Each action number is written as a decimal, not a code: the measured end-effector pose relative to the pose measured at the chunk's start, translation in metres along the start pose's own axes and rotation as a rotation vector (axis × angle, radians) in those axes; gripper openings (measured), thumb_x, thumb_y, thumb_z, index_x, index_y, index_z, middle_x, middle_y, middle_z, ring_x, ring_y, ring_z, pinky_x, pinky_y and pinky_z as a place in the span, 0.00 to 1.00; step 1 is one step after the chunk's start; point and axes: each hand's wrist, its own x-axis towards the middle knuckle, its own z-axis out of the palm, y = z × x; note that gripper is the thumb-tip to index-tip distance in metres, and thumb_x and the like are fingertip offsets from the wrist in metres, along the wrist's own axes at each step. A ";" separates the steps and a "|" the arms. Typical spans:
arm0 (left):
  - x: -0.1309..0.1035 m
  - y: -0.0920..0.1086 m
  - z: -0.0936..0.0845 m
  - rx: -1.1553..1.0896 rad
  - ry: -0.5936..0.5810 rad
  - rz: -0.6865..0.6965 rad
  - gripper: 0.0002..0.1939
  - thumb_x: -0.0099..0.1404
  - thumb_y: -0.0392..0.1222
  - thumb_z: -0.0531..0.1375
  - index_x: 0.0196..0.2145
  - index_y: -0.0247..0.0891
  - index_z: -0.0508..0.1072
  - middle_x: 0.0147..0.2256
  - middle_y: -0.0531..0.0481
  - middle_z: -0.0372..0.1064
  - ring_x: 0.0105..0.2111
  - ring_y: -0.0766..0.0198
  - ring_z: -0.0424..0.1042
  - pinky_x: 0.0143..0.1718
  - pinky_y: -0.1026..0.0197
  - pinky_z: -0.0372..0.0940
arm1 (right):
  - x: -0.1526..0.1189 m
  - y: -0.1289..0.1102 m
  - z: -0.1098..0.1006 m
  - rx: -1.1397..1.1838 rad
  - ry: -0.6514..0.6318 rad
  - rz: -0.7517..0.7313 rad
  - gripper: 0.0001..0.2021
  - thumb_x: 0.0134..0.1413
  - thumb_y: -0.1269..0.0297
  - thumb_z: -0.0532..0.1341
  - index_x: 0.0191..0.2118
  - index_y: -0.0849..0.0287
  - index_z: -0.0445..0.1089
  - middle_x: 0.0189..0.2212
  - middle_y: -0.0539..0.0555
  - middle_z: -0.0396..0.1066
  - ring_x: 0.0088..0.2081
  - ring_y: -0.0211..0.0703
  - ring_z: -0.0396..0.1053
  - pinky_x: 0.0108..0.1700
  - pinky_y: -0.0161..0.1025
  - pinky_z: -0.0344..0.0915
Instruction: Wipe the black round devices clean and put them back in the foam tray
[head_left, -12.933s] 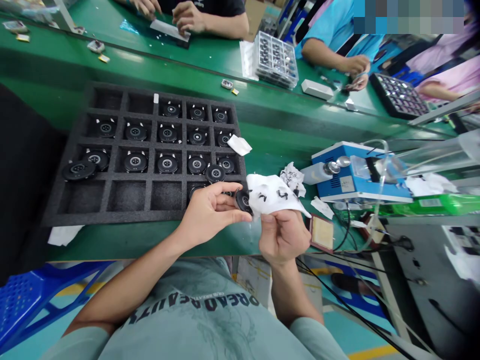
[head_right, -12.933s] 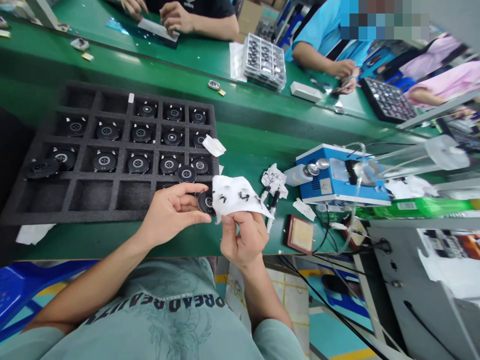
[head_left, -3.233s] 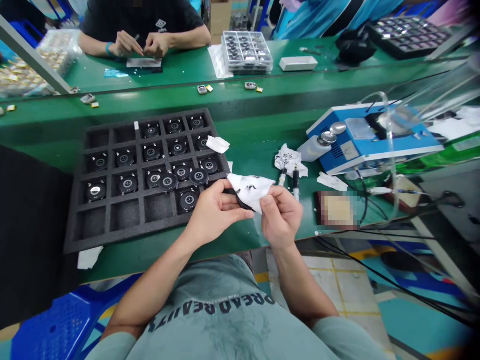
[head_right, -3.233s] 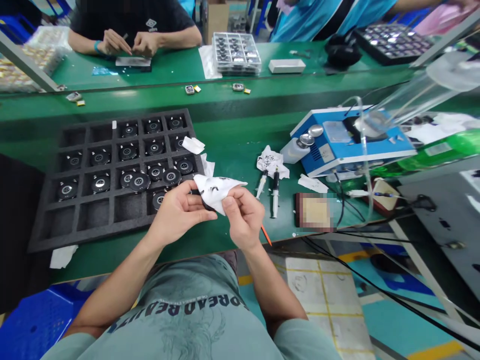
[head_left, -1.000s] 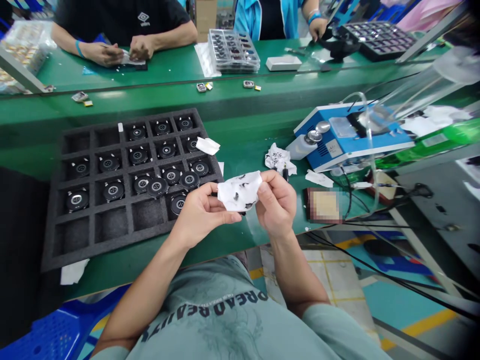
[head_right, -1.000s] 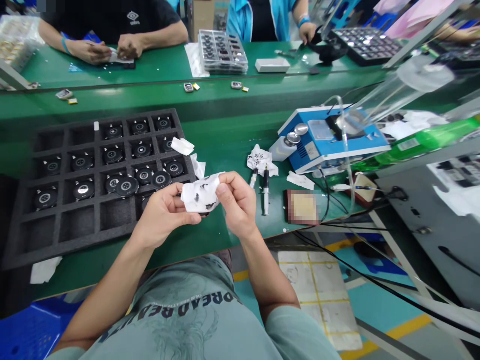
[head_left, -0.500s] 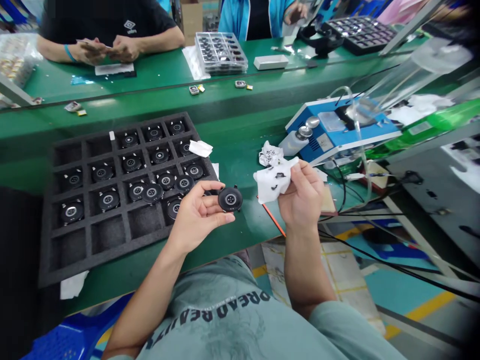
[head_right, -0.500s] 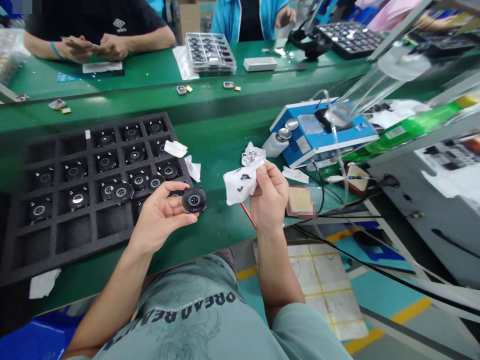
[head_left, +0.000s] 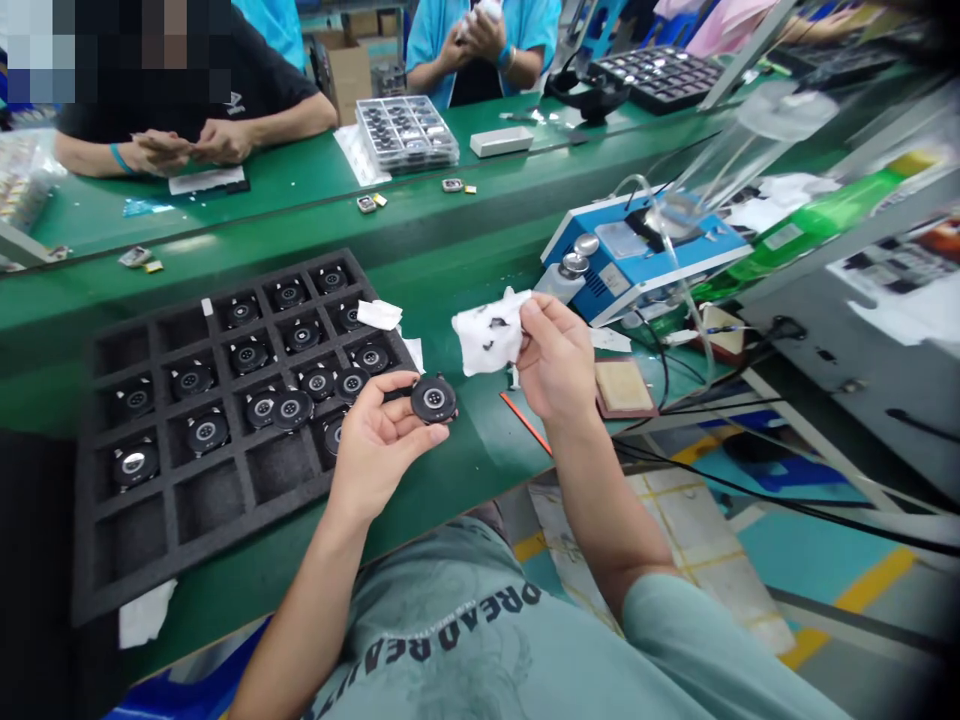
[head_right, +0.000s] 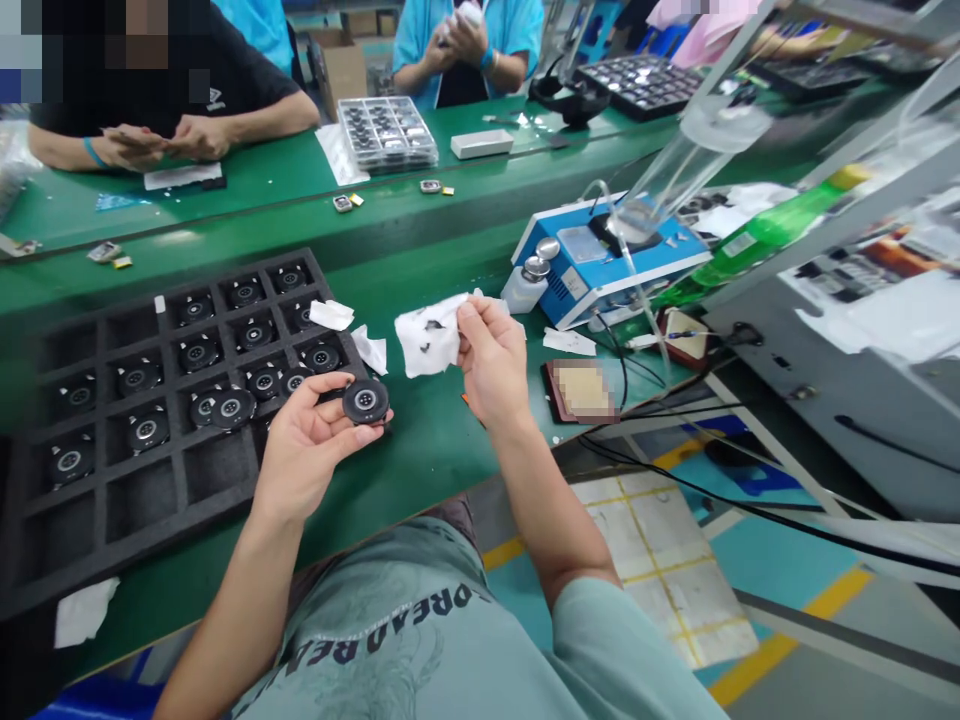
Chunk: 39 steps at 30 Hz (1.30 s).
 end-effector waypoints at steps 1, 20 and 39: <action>0.000 0.000 0.000 0.002 0.007 0.010 0.31 0.50 0.30 0.78 0.47 0.38 0.69 0.37 0.48 0.84 0.37 0.62 0.85 0.42 0.66 0.78 | 0.006 -0.005 0.003 0.004 -0.016 -0.027 0.14 0.54 0.51 0.72 0.34 0.53 0.71 0.25 0.45 0.64 0.25 0.33 0.61 0.27 0.32 0.63; 0.003 -0.001 0.003 -0.033 0.062 0.133 0.29 0.50 0.31 0.78 0.46 0.39 0.71 0.36 0.50 0.84 0.34 0.61 0.85 0.37 0.65 0.80 | -0.015 0.017 -0.057 -1.274 -0.147 0.332 0.14 0.69 0.59 0.56 0.46 0.58 0.77 0.35 0.57 0.82 0.33 0.44 0.79 0.40 0.37 0.71; 0.000 0.000 0.001 0.006 0.071 0.088 0.29 0.52 0.34 0.78 0.48 0.41 0.71 0.36 0.52 0.83 0.35 0.60 0.85 0.38 0.63 0.81 | 0.005 -0.002 -0.032 -1.544 -0.680 -0.074 0.13 0.69 0.61 0.58 0.48 0.55 0.79 0.27 0.52 0.78 0.32 0.46 0.72 0.34 0.39 0.52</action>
